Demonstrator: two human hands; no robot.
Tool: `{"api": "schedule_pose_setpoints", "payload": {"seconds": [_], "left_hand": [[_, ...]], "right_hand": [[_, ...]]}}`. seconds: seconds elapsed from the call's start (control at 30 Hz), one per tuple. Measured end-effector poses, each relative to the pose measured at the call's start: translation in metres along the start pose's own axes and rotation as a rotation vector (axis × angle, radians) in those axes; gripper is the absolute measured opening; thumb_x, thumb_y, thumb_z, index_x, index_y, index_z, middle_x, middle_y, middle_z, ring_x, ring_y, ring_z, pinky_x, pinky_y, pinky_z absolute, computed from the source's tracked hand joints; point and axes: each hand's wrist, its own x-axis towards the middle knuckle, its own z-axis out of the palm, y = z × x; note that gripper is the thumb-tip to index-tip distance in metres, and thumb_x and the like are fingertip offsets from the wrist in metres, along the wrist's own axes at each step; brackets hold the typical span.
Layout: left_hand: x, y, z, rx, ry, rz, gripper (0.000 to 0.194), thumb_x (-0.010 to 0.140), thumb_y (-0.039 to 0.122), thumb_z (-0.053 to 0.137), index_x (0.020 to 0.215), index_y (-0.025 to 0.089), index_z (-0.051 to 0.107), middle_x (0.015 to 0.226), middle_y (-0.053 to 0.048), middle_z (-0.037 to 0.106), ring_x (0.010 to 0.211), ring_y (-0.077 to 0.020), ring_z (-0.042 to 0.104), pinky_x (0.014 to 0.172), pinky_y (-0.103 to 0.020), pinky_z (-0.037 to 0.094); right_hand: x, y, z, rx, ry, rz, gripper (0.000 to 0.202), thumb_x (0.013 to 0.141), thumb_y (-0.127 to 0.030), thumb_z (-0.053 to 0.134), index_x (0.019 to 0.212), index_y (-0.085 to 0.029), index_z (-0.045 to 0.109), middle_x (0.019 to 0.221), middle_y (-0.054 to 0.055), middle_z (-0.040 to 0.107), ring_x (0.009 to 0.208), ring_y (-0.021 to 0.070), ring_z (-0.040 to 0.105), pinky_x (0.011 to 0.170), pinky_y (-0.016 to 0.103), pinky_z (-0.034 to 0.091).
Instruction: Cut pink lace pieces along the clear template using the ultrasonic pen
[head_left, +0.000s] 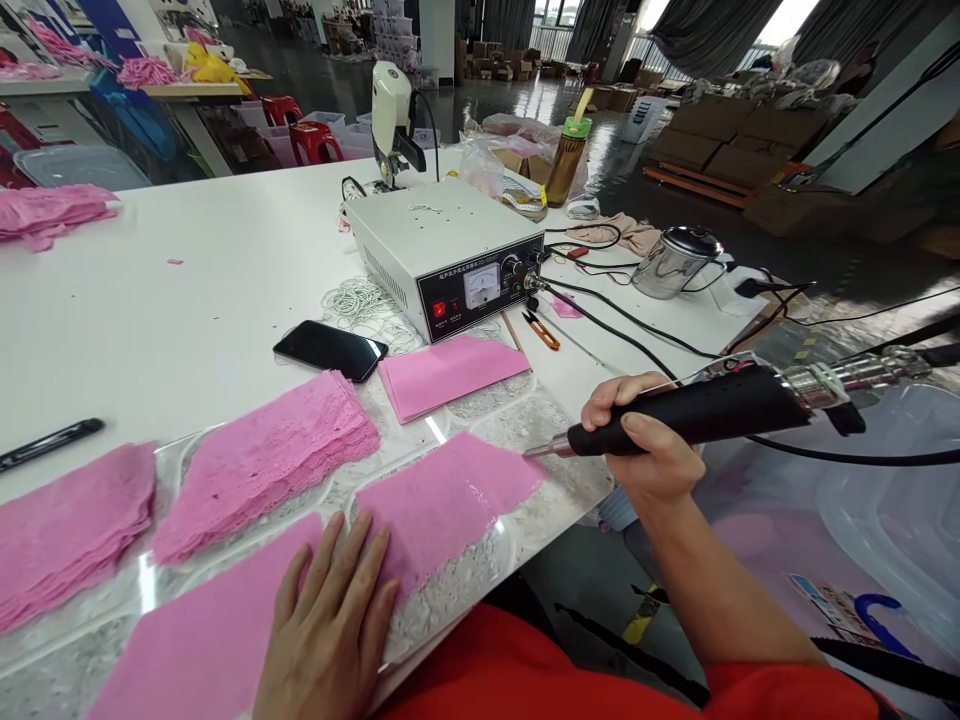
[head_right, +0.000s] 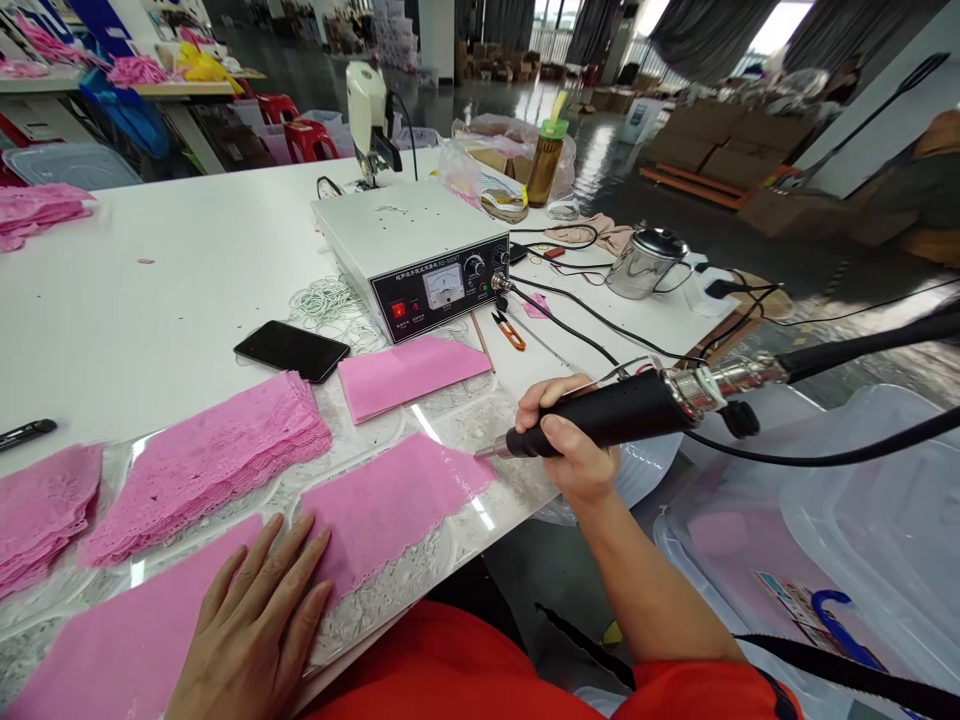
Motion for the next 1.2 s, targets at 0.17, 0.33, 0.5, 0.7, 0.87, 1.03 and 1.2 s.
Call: {"api": "schedule_pose_setpoints", "payload": {"seconds": [0.17, 0.33, 0.5, 0.7, 0.87, 1.03, 1.2], "left_hand": [[-0.001, -0.001, 0.001, -0.007, 0.002, 0.003, 0.056, 0.092, 0.018, 0.052, 0.146, 0.017, 0.038, 0.142, -0.014, 0.05, 0.142, -0.0294, 0.031, 0.118, -0.044, 0.02], [-0.001, -0.001, 0.001, 0.0, 0.005, 0.008, 0.056, 0.092, 0.02, 0.051, 0.146, 0.016, 0.038, 0.14, -0.014, 0.052, 0.141, -0.0297, 0.032, 0.118, -0.045, 0.021], [-0.001, -0.001, 0.001, 0.005, 0.009, 0.009, 0.058, 0.092, 0.02, 0.051, 0.148, 0.018, 0.035, 0.14, -0.014, 0.052, 0.141, -0.0288, 0.032, 0.117, -0.045, 0.022], [-0.001, -0.002, 0.002, 0.008, 0.001, 0.008, 0.059, 0.092, 0.021, 0.051, 0.148, 0.019, 0.034, 0.141, -0.013, 0.051, 0.141, -0.0293, 0.033, 0.116, -0.045, 0.022], [-0.001, -0.003, 0.002, 0.013, -0.001, 0.011, 0.058, 0.092, 0.021, 0.05, 0.148, 0.019, 0.035, 0.141, -0.012, 0.051, 0.142, -0.0283, 0.032, 0.116, -0.045, 0.022], [-0.002, -0.002, 0.001, 0.004, 0.001, 0.007, 0.057, 0.092, 0.021, 0.049, 0.148, 0.019, 0.035, 0.142, -0.012, 0.05, 0.142, -0.0282, 0.031, 0.117, -0.045, 0.021], [-0.002, -0.002, 0.002, 0.005, -0.004, 0.004, 0.058, 0.092, 0.021, 0.05, 0.148, 0.019, 0.036, 0.143, -0.012, 0.049, 0.142, -0.0282, 0.03, 0.117, -0.044, 0.02]], "right_hand": [[0.0, 0.002, -0.001, -0.012, -0.022, -0.007, 0.012, 0.065, -0.027, 0.067, 0.074, -0.021, 0.063, 0.07, 0.001, 0.062, 0.055, 0.0126, 0.053, 0.051, 0.03, 0.047], [0.0, 0.001, -0.004, -0.025, -0.049, -0.028, 0.013, 0.067, -0.028, 0.067, 0.077, -0.021, 0.061, 0.071, 0.0, 0.06, 0.056, 0.0122, 0.053, 0.053, 0.029, 0.047], [-0.001, -0.008, -0.01, 0.001, -0.005, -0.051, 0.011, 0.067, -0.025, 0.066, 0.076, -0.02, 0.061, 0.07, 0.001, 0.059, 0.056, 0.0116, 0.053, 0.051, 0.028, 0.046], [-0.004, -0.011, -0.012, 0.003, -0.001, -0.019, 0.011, 0.065, -0.023, 0.066, 0.075, -0.02, 0.063, 0.07, 0.001, 0.061, 0.055, 0.0121, 0.053, 0.05, 0.029, 0.047], [-0.004, -0.007, -0.011, 0.004, -0.002, -0.016, 0.011, 0.065, -0.023, 0.066, 0.076, -0.02, 0.064, 0.07, 0.001, 0.061, 0.055, 0.012, 0.053, 0.051, 0.029, 0.047], [-0.005, -0.006, -0.012, 0.0, -0.018, -0.014, 0.01, 0.067, -0.022, 0.065, 0.077, -0.02, 0.064, 0.071, 0.001, 0.062, 0.057, 0.0119, 0.054, 0.052, 0.028, 0.047], [-0.005, -0.006, -0.011, -0.028, -0.025, -0.003, 0.01, 0.067, -0.023, 0.066, 0.077, -0.021, 0.063, 0.072, 0.0, 0.062, 0.057, 0.0122, 0.054, 0.054, 0.029, 0.048]]}}
